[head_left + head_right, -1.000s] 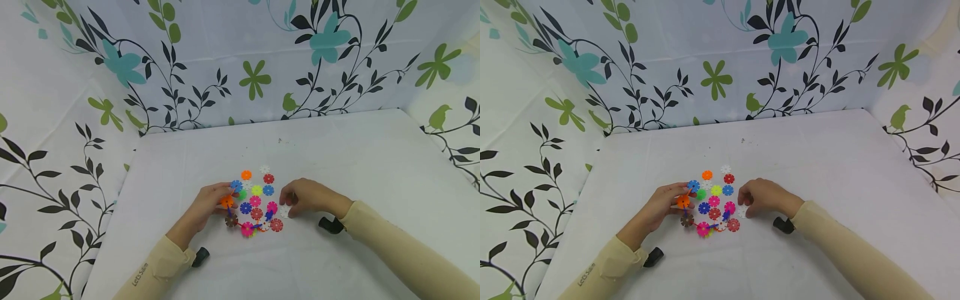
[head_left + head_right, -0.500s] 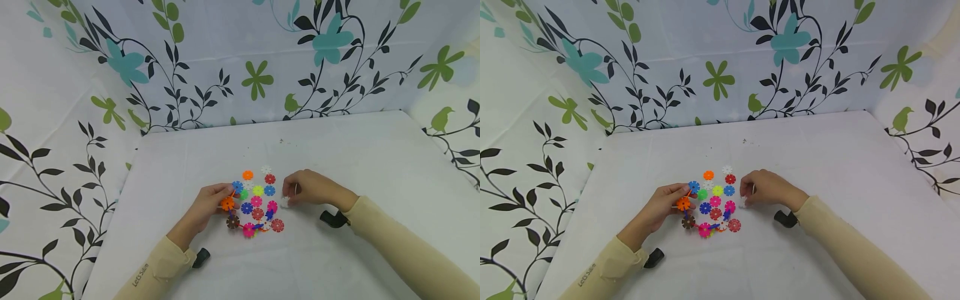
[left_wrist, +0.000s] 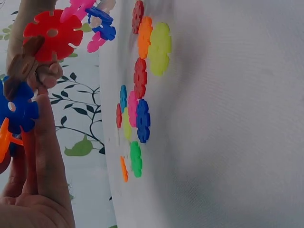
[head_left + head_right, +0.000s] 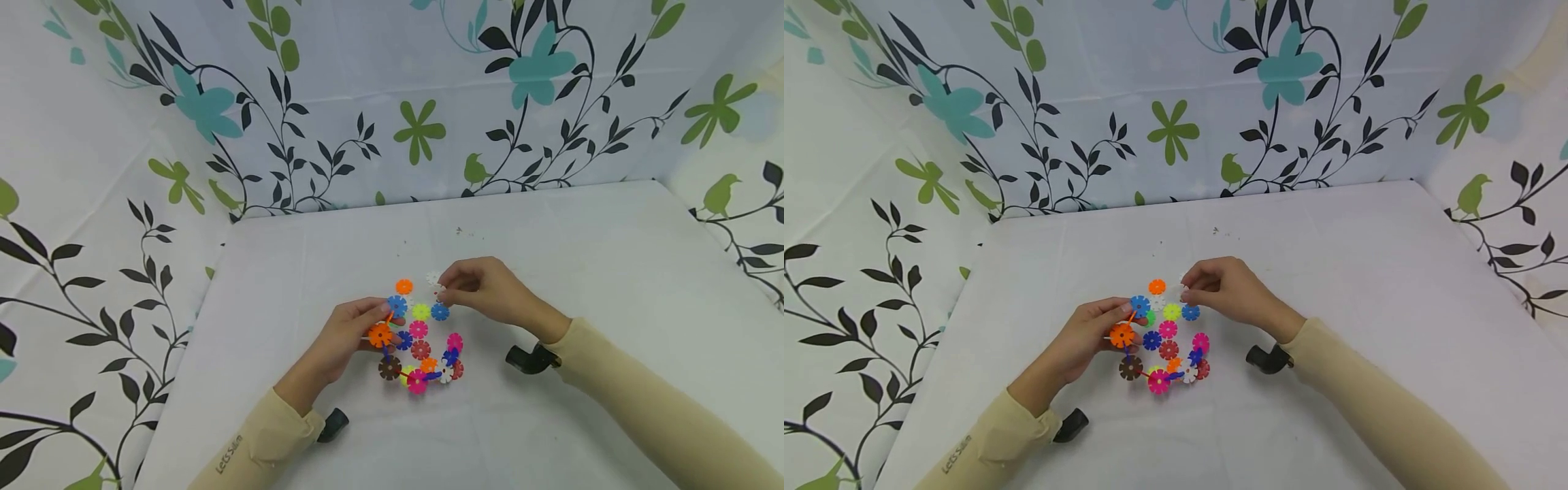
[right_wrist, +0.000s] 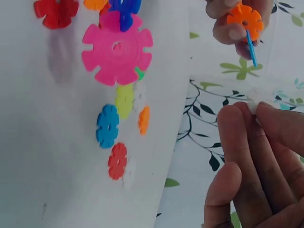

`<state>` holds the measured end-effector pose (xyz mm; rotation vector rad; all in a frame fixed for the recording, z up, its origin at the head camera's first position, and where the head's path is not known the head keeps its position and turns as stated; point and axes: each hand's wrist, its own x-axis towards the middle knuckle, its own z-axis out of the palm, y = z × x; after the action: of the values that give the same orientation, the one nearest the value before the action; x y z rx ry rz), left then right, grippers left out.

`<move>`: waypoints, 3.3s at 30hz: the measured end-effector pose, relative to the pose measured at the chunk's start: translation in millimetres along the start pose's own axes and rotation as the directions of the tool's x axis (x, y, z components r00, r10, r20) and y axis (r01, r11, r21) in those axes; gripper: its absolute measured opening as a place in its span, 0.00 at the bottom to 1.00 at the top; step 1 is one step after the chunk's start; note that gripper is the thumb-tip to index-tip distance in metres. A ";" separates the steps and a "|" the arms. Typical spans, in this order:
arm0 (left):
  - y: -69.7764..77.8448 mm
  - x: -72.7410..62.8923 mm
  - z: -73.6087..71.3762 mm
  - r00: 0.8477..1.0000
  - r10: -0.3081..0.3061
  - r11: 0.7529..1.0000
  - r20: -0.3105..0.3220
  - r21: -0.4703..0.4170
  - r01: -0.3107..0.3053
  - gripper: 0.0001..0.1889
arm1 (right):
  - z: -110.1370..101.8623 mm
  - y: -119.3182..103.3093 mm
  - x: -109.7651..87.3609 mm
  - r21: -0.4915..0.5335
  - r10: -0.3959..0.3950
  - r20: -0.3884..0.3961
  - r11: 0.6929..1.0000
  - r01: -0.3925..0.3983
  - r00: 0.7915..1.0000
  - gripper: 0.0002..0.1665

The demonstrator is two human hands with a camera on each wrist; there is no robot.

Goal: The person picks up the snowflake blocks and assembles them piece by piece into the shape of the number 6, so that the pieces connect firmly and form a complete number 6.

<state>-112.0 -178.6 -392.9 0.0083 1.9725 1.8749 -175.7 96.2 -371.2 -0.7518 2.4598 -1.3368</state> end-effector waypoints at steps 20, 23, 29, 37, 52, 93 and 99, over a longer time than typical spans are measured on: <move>11.0 -7.8 12.1 1.000 0.000 0.991 -0.027 -0.137 -0.004 0.24 | 16.4 -24.9 -0.4 -0.049 -0.162 -0.038 0.986 0.160 0.986 0.05; 10.2 -8.2 12.6 1.000 0.019 0.989 -0.020 -0.148 -0.021 0.24 | 17.5 -26.1 -1.0 -0.073 -0.181 -0.065 0.982 0.176 0.981 0.04; 8.2 -9.1 17.7 0.995 0.069 0.989 -0.078 -0.128 -0.079 0.23 | 19.9 -25.2 -1.5 -0.169 -0.273 -0.128 0.953 0.250 0.954 0.05; 5.2 -9.7 29.3 0.968 0.162 0.984 -0.190 -0.050 -0.174 0.17 | 23.6 -27.0 -3.9 -0.317 -0.399 -0.152 0.886 0.338 0.904 0.09; 2.5 -7.4 32.8 0.968 0.164 0.987 -0.189 0.030 -0.161 0.18 | 30.5 -14.2 -3.7 -0.203 -0.384 -0.140 0.913 0.353 0.913 0.09; -5.8 -9.8 -21.5 0.991 -0.048 0.998 0.122 0.049 0.042 0.26 | 20.6 47.3 14.5 -0.314 0.083 0.120 0.949 -0.042 0.989 0.20; -3.3 -11.2 -20.2 0.991 -0.054 0.997 0.126 0.055 0.047 0.26 | 24.1 45.2 15.8 -0.382 0.066 0.115 0.924 -0.017 0.991 0.22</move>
<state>-106.8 -201.4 -392.8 0.0901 1.9167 1.7461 -193.0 90.8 -421.7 -0.8311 2.6449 -0.7715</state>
